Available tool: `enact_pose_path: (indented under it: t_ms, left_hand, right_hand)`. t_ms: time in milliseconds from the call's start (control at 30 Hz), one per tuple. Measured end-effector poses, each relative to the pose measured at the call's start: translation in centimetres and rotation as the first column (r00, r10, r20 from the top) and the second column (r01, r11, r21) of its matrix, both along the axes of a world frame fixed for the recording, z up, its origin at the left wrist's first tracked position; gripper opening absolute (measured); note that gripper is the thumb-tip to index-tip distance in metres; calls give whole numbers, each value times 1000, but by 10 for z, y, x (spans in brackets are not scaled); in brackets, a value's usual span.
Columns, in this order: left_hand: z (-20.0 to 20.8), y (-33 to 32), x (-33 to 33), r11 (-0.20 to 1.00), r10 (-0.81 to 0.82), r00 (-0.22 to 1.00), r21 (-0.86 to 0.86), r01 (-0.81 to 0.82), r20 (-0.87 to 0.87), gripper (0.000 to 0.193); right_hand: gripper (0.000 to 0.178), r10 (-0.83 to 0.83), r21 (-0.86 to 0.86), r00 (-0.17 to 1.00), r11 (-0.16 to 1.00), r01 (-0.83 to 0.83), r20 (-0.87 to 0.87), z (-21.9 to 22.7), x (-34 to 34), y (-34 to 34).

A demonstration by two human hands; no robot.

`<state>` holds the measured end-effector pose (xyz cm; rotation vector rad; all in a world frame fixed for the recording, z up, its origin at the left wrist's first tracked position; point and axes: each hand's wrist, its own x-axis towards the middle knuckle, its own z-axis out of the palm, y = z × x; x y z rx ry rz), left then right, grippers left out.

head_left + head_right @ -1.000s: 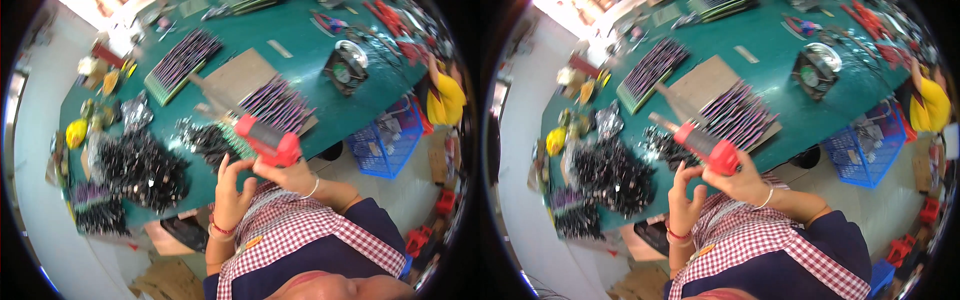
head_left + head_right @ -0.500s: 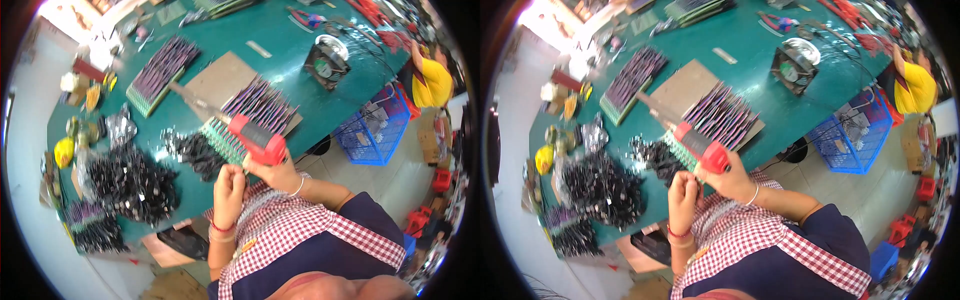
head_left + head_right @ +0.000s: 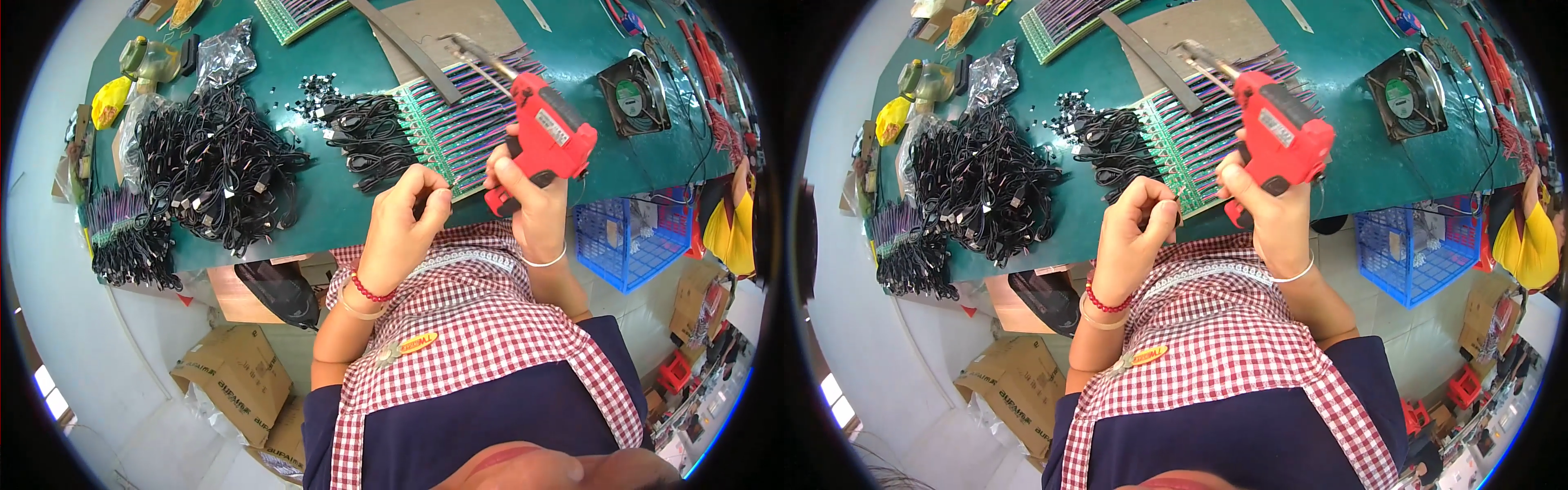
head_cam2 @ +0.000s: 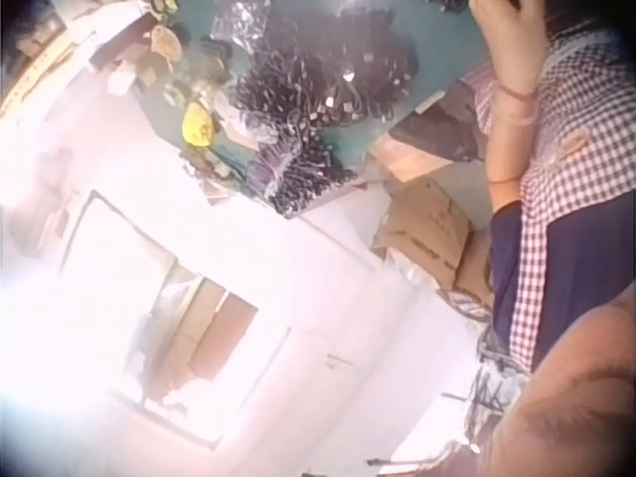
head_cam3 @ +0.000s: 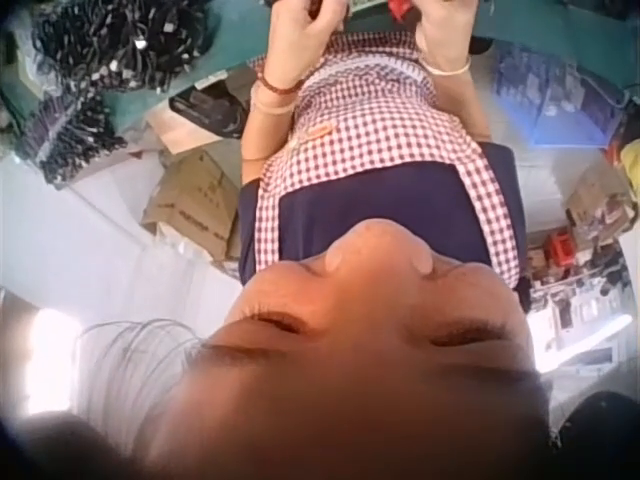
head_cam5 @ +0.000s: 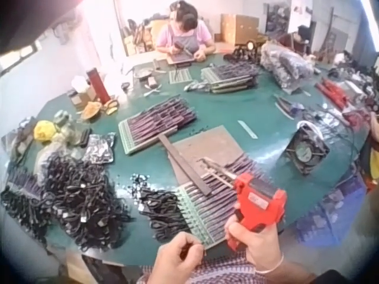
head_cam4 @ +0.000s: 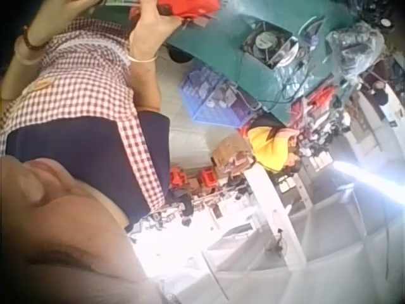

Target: The person solders cables onto circuit boards by positioning the wire ends onto the board strips and soldering them with a soldering iron.

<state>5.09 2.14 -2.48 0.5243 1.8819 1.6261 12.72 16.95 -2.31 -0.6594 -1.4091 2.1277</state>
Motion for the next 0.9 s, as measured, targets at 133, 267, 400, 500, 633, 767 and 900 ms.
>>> enact_pose_path:
  t_ms: [133, 267, 400, 500, 633, 767, 900]
  left_hand:
    - [5, 1, 0, 998, -54, 997, -16, 53, -48, 6]
    - [10, 0, -1, 988, -151, 985, -56, 146, -88, 5]
    - [15, -2, -7, 981, -187, 977, -70, 181, -98, 3]
    - [12, -2, -5, 991, -132, 988, -31, 130, -76, 2]
    - [12, -3, -2, 994, -97, 994, -54, 94, -53, 6]
    - [13, 1, -3, 995, -100, 946, -50, 89, -310, 7]
    - [11, 0, -13, 991, -128, 757, -109, 75, -640, 12]
  right_hand:
    - [41, 199, 36, 956, 977, -212, 214, 5, 11, -5]
    - [40, 236, 108, 955, 960, -258, 179, 8, 11, -5]
    - [13, 249, 130, 957, 955, -268, 149, 9, 9, -7]
    - [13, 271, 55, 952, 958, -281, 142, 7, 12, -9]
    - [14, 272, 99, 948, 952, -291, 167, 5, 12, -13]
    - [14, 196, 180, 965, 957, -227, 175, 5, 6, -19]
    - [28, 170, 128, 978, 974, -185, 121, 2, 10, -11]
